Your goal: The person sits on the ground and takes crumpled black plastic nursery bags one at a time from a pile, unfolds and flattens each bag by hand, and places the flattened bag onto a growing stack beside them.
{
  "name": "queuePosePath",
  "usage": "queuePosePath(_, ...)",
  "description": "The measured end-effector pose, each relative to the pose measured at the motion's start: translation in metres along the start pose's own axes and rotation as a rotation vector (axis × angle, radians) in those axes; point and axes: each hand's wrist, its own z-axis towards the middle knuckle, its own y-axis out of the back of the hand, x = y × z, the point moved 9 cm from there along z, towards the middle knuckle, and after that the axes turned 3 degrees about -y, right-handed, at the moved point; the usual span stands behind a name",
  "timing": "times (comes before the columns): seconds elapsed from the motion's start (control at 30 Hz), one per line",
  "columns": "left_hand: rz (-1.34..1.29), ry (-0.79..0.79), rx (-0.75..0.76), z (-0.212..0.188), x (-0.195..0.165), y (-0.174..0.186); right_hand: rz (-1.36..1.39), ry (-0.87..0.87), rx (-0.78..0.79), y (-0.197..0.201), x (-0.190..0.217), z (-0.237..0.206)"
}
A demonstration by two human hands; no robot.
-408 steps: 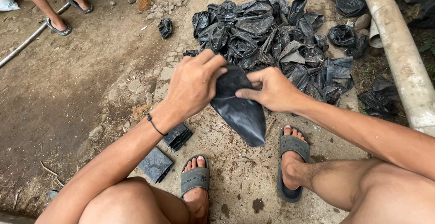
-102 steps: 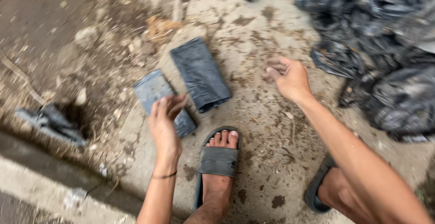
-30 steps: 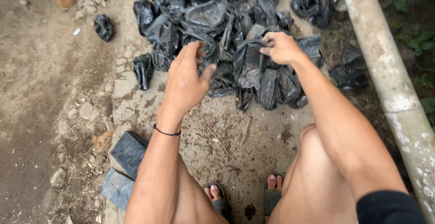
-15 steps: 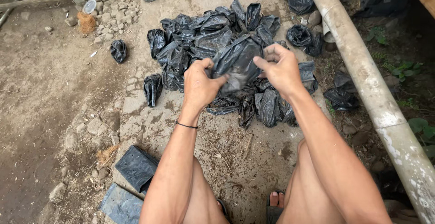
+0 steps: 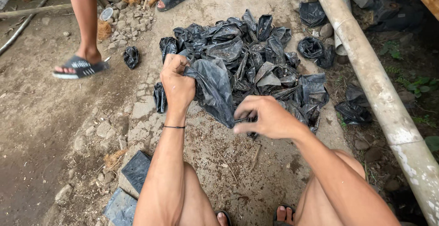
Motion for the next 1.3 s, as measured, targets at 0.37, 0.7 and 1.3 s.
queuePosePath(0.37,-0.449,0.15,0.436,-0.021,-0.013,-0.037,0.485,-0.01,-0.139,0.019,-0.021,0.031)
queuePosePath(0.7,-0.024,0.249,0.326,-0.016,0.024,-0.008,0.673,-0.05,-0.279,0.037,-0.068,0.036)
queuePosePath(1.3,0.07,0.596,0.258,-0.033,0.051,-0.008,0.347,-0.106,-0.617,0.062,-0.067,0.032)
